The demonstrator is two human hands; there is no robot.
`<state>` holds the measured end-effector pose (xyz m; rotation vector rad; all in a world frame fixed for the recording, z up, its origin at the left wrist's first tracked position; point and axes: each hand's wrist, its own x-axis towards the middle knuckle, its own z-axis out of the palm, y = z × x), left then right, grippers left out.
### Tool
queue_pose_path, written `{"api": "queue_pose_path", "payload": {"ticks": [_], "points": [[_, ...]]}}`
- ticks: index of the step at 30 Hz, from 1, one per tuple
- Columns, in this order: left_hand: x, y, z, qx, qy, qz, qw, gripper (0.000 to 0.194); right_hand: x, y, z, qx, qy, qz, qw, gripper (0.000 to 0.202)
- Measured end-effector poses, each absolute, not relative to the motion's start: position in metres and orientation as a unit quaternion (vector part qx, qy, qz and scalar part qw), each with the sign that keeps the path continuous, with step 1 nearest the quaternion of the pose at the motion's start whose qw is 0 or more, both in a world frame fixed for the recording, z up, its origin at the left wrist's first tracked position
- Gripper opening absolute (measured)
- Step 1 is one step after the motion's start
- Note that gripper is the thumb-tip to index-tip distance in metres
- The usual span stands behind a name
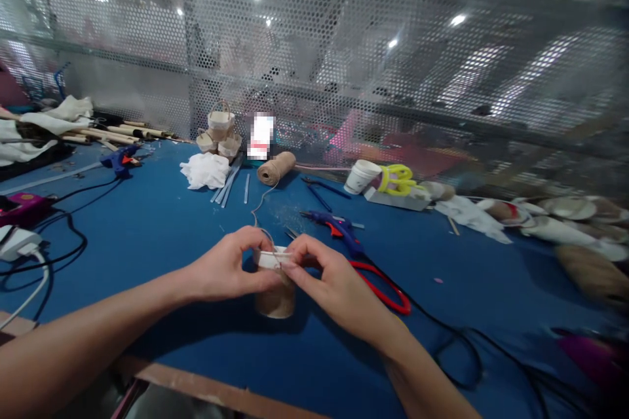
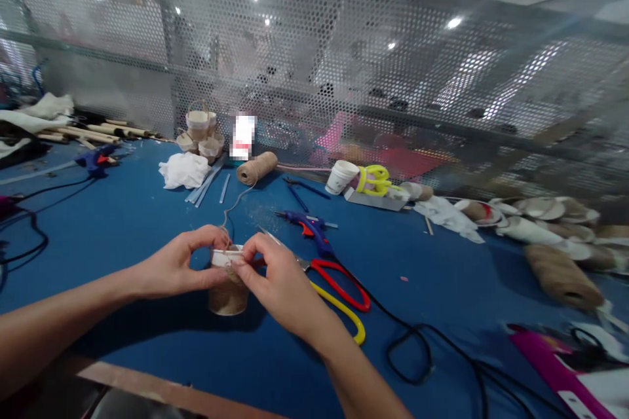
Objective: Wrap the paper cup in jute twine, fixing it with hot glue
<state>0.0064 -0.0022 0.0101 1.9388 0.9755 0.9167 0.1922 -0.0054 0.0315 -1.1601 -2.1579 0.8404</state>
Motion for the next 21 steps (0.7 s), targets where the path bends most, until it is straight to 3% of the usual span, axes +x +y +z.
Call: {"api": "queue_pose_path", "payload": {"ticks": [13, 21], "points": [[0.0098, -0.0036, 0.0115, 0.721, 0.394, 0.322, 0.471, 0.015, 0.1849, -0.0088, 0.0330, -0.412, -0.823, 0.289, 0.264, 0.016], [0.0079, -0.0011, 0.0131, 0.699, 0.365, 0.363, 0.497, 0.015, 0.1851, -0.0035, 0.0271, -0.409, -0.790, 0.315, 0.331, 0.015]]}}
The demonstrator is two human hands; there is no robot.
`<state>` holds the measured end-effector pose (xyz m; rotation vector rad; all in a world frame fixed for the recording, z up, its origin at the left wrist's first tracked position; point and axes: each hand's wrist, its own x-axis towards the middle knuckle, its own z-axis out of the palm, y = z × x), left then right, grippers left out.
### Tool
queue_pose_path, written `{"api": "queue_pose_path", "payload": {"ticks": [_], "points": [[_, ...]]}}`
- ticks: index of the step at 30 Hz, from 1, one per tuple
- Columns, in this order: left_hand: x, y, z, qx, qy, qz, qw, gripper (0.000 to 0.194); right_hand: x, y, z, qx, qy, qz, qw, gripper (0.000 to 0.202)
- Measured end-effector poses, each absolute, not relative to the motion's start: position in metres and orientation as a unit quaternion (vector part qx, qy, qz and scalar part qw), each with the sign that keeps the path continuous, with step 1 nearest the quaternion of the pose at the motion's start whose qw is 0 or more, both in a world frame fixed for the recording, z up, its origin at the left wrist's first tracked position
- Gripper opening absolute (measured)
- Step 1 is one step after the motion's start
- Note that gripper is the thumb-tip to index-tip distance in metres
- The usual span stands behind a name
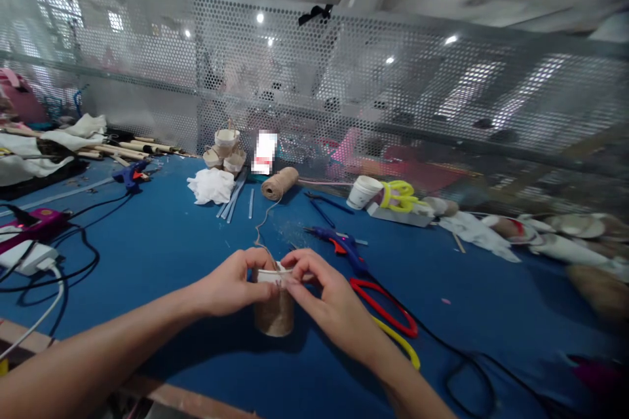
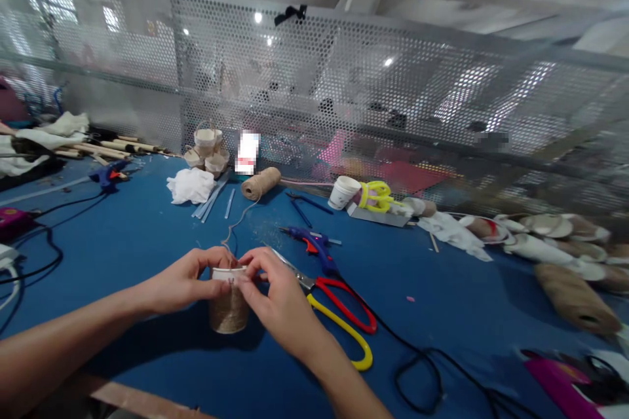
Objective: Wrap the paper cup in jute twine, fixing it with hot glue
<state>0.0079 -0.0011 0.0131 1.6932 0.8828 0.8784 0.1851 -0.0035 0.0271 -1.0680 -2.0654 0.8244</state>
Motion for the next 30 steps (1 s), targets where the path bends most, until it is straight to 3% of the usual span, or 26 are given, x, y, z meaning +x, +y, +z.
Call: {"api": "queue_pose_path", "payload": {"ticks": [7, 11, 14, 17, 20, 22, 30], "points": [[-0.005, 0.000, 0.025, 0.728, 0.322, 0.355, 0.490, 0.013, 0.203, 0.022, 0.013, -0.538, -0.647, 0.411, 0.351, 0.025], [-0.014, 0.001, 0.035, 0.748, 0.318, 0.349, 0.466, 0.008, 0.207, 0.023, 0.020, -0.567, -0.679, 0.259, 0.387, 0.026], [-0.017, -0.001, 0.036, 0.759, 0.347, 0.348, 0.428, 0.002, 0.201, 0.008, 0.035, -0.493, -0.747, 0.150, 0.421, 0.025], [-0.015, -0.004, 0.034, 0.789, 0.352, 0.322, 0.387, 0.012, 0.188, -0.010, 0.043, -0.386, -0.831, 0.192, 0.352, 0.023], [-0.012, -0.006, 0.031, 0.809, 0.333, 0.312, 0.370, 0.009, 0.178, -0.019, 0.039, -0.350, -0.860, 0.235, 0.289, 0.015], [-0.010, -0.006, 0.029, 0.813, 0.324, 0.312, 0.371, 0.008, 0.176, -0.019, 0.033, -0.355, -0.859, 0.249, 0.273, 0.006], [-0.007, -0.003, 0.021, 0.817, 0.311, 0.292, 0.389, 0.010, 0.177, -0.018, 0.022, -0.375, -0.861, 0.251, 0.236, 0.011]]}}
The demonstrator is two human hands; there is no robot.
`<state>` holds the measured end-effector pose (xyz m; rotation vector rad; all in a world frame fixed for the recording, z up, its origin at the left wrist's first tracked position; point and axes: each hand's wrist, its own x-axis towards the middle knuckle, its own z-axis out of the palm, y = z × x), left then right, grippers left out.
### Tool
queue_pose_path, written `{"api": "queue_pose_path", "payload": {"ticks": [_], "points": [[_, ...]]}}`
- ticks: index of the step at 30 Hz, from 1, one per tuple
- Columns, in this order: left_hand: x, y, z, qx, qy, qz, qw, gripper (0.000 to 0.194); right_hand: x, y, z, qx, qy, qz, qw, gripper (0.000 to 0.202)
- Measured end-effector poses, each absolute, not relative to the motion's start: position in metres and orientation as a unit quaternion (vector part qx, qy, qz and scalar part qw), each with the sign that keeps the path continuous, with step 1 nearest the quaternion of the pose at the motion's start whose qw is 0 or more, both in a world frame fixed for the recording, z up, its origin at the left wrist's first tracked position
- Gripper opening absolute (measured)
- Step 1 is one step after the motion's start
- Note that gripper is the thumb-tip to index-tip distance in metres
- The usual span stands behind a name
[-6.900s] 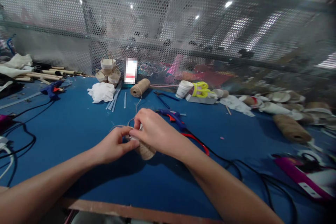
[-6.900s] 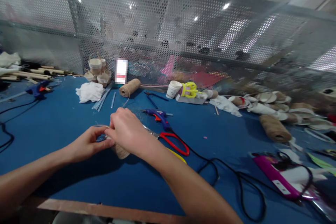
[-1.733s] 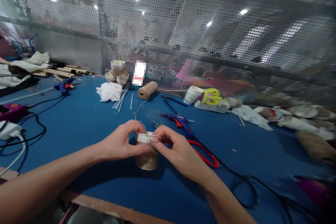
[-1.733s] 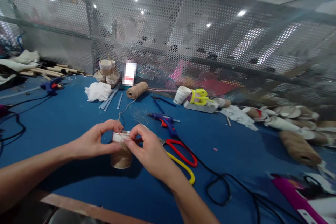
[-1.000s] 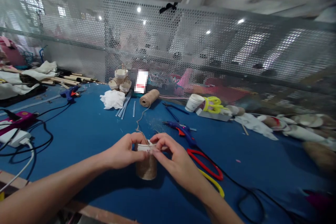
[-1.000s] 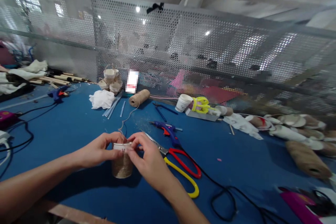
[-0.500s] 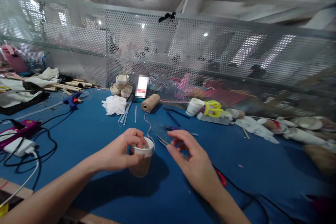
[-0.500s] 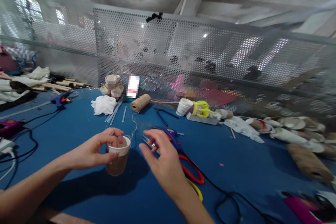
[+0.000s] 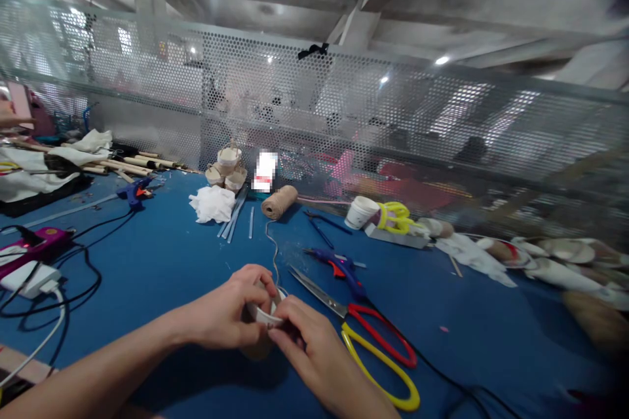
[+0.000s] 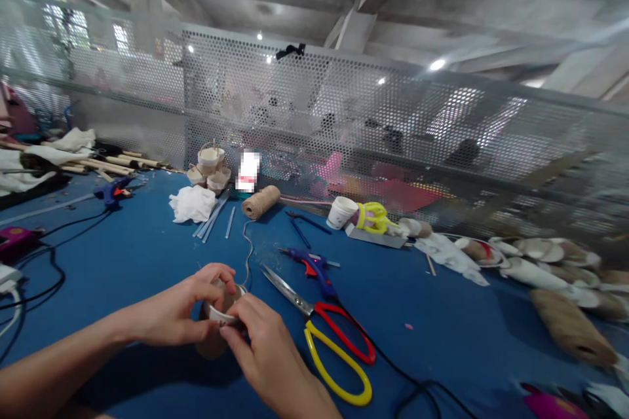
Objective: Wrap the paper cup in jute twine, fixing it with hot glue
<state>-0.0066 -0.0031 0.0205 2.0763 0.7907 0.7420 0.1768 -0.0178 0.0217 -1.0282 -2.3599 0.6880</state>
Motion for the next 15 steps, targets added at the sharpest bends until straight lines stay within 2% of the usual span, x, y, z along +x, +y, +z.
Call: {"api": "queue_pose_path", "payload": {"ticks": [3, 4, 6, 9, 11, 15], "points": [[-0.008, -0.001, 0.019, 0.787, 0.325, 0.320, 0.415, 0.013, 0.178, -0.016, 0.020, -0.396, -0.845, 0.258, 0.252, 0.012], [-0.010, 0.000, 0.018, 0.769, 0.339, 0.332, 0.428, 0.023, 0.179, -0.015, 0.019, -0.411, -0.832, 0.261, 0.266, 0.013], [-0.011, 0.005, 0.014, 0.725, 0.380, 0.352, 0.454, 0.057, 0.181, -0.012, 0.016, -0.443, -0.798, 0.272, 0.305, 0.012], [-0.011, 0.012, 0.004, 0.643, 0.392, 0.373, 0.542, 0.073, 0.181, -0.009, 0.010, -0.463, -0.753, 0.290, 0.366, 0.013], [-0.008, 0.014, -0.001, 0.593, 0.347, 0.360, 0.631, 0.079, 0.177, -0.009, 0.006, -0.458, -0.739, 0.321, 0.377, 0.016], [-0.004, 0.013, -0.002, 0.541, 0.353, 0.338, 0.685, 0.069, 0.176, -0.010, 0.011, -0.436, -0.750, 0.375, 0.327, 0.018]]}}
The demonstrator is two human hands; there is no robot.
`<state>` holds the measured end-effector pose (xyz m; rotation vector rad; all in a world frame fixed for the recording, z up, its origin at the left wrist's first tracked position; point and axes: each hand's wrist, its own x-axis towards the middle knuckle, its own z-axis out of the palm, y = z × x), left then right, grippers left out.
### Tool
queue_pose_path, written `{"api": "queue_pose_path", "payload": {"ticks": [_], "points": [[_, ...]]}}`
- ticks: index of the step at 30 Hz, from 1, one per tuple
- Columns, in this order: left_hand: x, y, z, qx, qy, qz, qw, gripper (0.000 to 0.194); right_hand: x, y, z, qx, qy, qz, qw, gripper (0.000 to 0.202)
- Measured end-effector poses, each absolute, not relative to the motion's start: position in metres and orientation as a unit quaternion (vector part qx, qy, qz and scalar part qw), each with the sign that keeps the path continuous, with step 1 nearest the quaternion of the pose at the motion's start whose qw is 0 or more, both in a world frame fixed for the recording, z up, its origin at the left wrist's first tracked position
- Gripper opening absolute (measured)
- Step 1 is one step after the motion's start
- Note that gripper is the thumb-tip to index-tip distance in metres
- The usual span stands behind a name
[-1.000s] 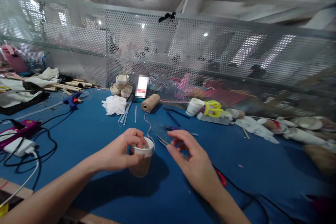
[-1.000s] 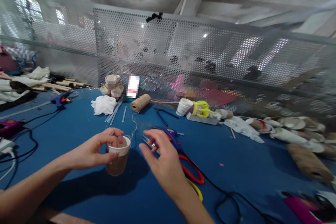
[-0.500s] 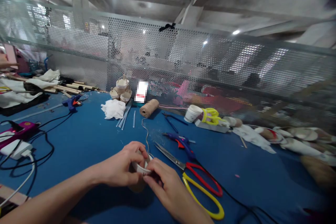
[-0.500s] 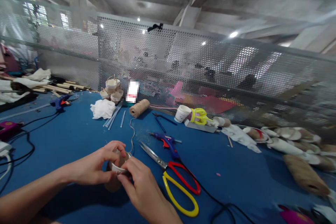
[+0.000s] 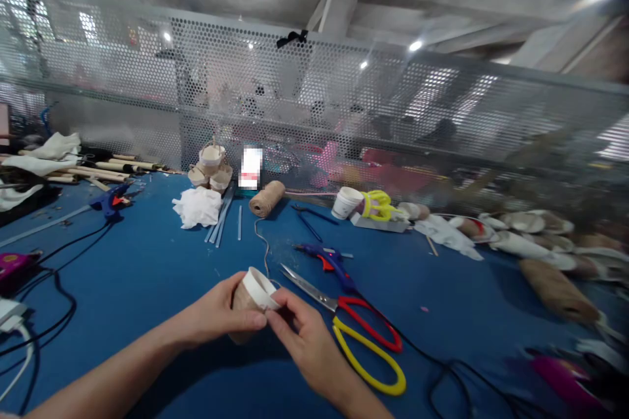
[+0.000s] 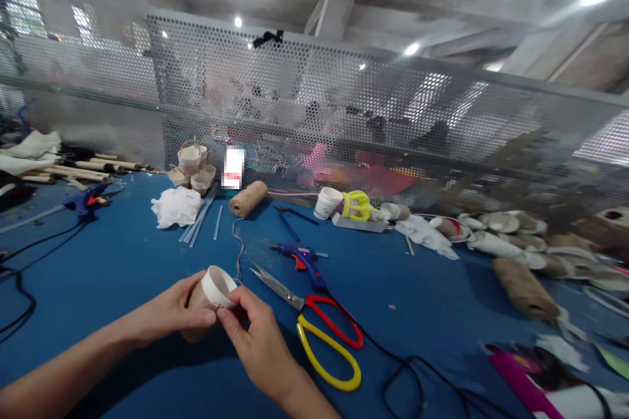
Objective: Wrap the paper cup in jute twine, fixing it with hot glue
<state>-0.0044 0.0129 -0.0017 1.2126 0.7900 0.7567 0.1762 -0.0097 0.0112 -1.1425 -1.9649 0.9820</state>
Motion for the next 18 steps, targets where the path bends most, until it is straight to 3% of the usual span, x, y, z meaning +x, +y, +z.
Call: {"api": "queue_pose_path", "payload": {"ticks": [4, 7, 10, 12, 14, 18], "points": [[-0.006, 0.014, 0.002, 0.511, 0.374, 0.348, 0.692, 0.066, 0.198, 0.017, 0.060, -0.476, -0.765, 0.286, 0.327, 0.033], [-0.007, 0.015, 0.002, 0.508, 0.368, 0.356, 0.693, 0.067, 0.214, 0.065, 0.106, -0.499, -0.687, -0.020, 0.528, 0.033], [-0.006, 0.014, 0.000, 0.516, 0.365, 0.362, 0.685, 0.067, 0.218, 0.123, 0.128, -0.438, -0.694, -0.212, 0.530, 0.039], [-0.006, 0.014, -0.002, 0.513, 0.369, 0.369, 0.681, 0.069, 0.218, 0.157, 0.124, -0.482, -0.703, -0.195, 0.485, 0.035], [-0.006, 0.015, -0.002, 0.509, 0.373, 0.377, 0.678, 0.069, 0.219, 0.176, 0.111, -0.561, -0.712, -0.097, 0.412, 0.028], [-0.008, 0.019, -0.002, 0.487, 0.392, 0.410, 0.664, 0.069, 0.232, 0.148, 0.081, -0.579, -0.750, -0.003, 0.321, 0.017]]}}
